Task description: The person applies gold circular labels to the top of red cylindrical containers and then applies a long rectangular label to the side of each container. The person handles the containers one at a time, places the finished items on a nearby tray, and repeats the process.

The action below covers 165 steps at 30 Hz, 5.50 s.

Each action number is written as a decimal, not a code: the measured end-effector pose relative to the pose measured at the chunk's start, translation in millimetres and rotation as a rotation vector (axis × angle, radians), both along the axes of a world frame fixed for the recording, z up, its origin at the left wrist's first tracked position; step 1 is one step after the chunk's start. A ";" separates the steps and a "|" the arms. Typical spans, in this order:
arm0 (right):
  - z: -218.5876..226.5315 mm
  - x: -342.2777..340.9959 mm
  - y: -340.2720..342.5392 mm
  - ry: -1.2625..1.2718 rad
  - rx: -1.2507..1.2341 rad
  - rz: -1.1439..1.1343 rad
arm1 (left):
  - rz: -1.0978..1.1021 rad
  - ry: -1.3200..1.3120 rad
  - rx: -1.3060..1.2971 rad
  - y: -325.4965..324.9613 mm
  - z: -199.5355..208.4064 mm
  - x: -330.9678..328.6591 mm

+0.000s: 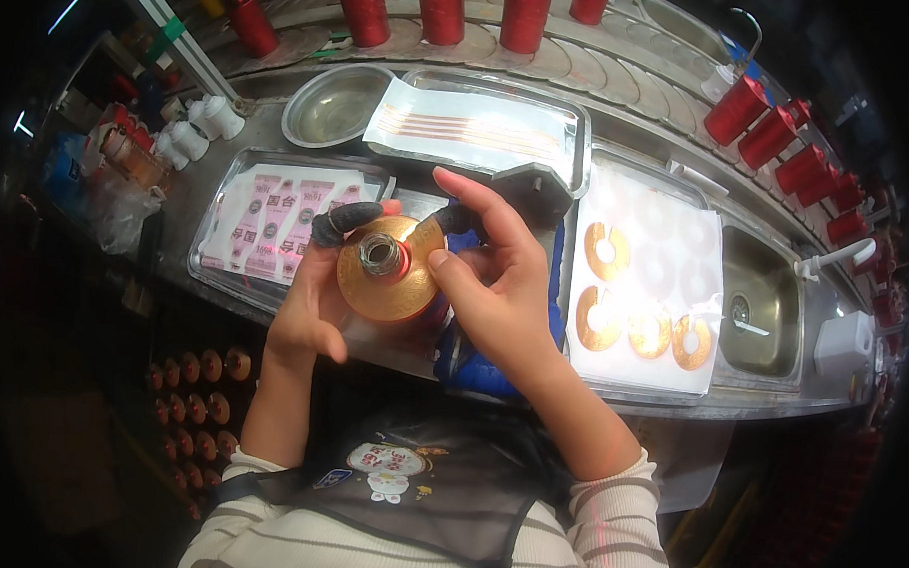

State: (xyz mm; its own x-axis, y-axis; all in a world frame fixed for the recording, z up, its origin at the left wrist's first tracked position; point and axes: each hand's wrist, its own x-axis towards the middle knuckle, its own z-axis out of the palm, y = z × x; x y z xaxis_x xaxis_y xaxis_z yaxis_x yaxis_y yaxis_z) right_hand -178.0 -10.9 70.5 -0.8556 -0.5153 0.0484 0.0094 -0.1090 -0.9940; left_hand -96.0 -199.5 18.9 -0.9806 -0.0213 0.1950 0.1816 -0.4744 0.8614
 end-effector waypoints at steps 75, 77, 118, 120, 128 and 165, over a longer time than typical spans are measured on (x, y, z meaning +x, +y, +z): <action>-20.8 7.5 6.7 -0.102 0.098 0.040 | 0.128 -0.142 -0.081 14.0 17.5 8.3; -10.5 12.2 9.0 -0.155 0.088 0.025 | 0.146 -0.174 -0.095 15.6 17.7 9.5; -12.4 14.6 10.2 0.343 0.264 0.045 | 0.159 -0.146 -0.064 19.9 14.8 11.9; -16.2 12.6 10.8 0.354 0.259 0.052 | 0.152 -0.142 -0.067 19.9 14.2 11.7; -16.7 14.4 11.8 0.075 0.184 0.070 | 0.140 -0.127 -0.059 20.2 13.7 10.7; -13.3 9.5 10.9 -0.028 0.132 0.098 | 0.147 -0.114 -0.085 31.4 9.8 12.3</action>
State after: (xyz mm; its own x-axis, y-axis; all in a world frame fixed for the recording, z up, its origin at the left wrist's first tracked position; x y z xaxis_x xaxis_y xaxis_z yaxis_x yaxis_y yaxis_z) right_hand -168.5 0.0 57.2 -0.8009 -0.5969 -0.0482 0.0415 0.0251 -0.9988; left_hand -83.7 -168.1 28.7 -0.9839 -0.1542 0.0902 0.1427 -0.3743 0.9163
